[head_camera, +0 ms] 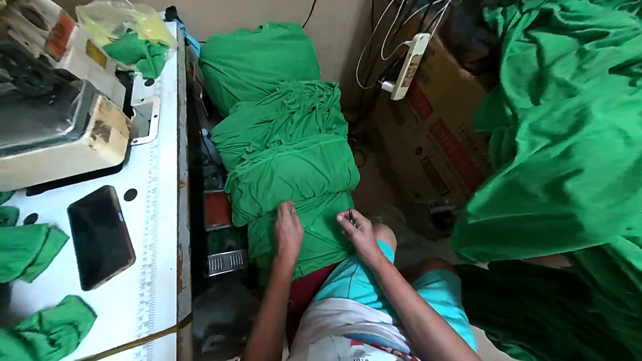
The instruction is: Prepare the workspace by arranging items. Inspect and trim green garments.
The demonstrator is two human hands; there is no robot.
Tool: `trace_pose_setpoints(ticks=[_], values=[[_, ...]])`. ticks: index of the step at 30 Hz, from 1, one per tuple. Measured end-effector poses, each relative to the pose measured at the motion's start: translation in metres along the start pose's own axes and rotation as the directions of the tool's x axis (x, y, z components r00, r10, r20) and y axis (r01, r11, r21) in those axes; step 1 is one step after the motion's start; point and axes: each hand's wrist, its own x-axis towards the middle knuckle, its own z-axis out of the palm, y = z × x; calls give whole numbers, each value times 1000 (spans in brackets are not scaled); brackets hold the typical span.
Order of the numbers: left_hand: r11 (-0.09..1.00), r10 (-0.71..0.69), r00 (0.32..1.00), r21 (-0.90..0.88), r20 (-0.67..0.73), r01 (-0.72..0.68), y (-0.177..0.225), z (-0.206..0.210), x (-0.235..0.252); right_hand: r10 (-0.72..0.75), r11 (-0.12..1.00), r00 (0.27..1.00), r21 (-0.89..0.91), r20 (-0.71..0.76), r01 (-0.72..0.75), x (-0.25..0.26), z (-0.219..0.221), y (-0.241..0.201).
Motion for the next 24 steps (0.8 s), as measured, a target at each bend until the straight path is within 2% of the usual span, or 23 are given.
trace_pose_setpoints(ticks=[2,3,5,6,8,10,13,15,19,24], values=[[977,48,992,-213,113,-23,-6,13,-3,127,978,992,169,-4,-124,6,18,7],[970,53,981,-244,189,-5,-13,18,-4,199,962,980,193,-2,-195,8,24,13],[977,58,959,-211,279,2,-30,25,-4,341,921,940,198,9,-336,13,29,24],[981,93,953,-191,290,-38,-35,25,-5,387,901,922,204,23,-383,15,29,24],[988,141,937,-113,320,-110,-34,24,-6,426,880,903,204,58,-429,20,27,21],[991,134,949,-19,286,-134,-29,29,-10,413,886,906,189,93,-423,18,24,22],[997,66,980,21,186,-71,-28,33,-8,350,913,926,171,140,-370,17,24,25],[998,48,979,29,198,-55,-28,32,-9,298,942,941,111,162,-317,13,25,26],[995,94,951,6,293,-100,-29,22,-3,219,972,940,-140,261,-188,9,25,22],[988,154,953,-56,260,-144,-36,24,0,242,900,909,-429,340,-79,16,27,17]])
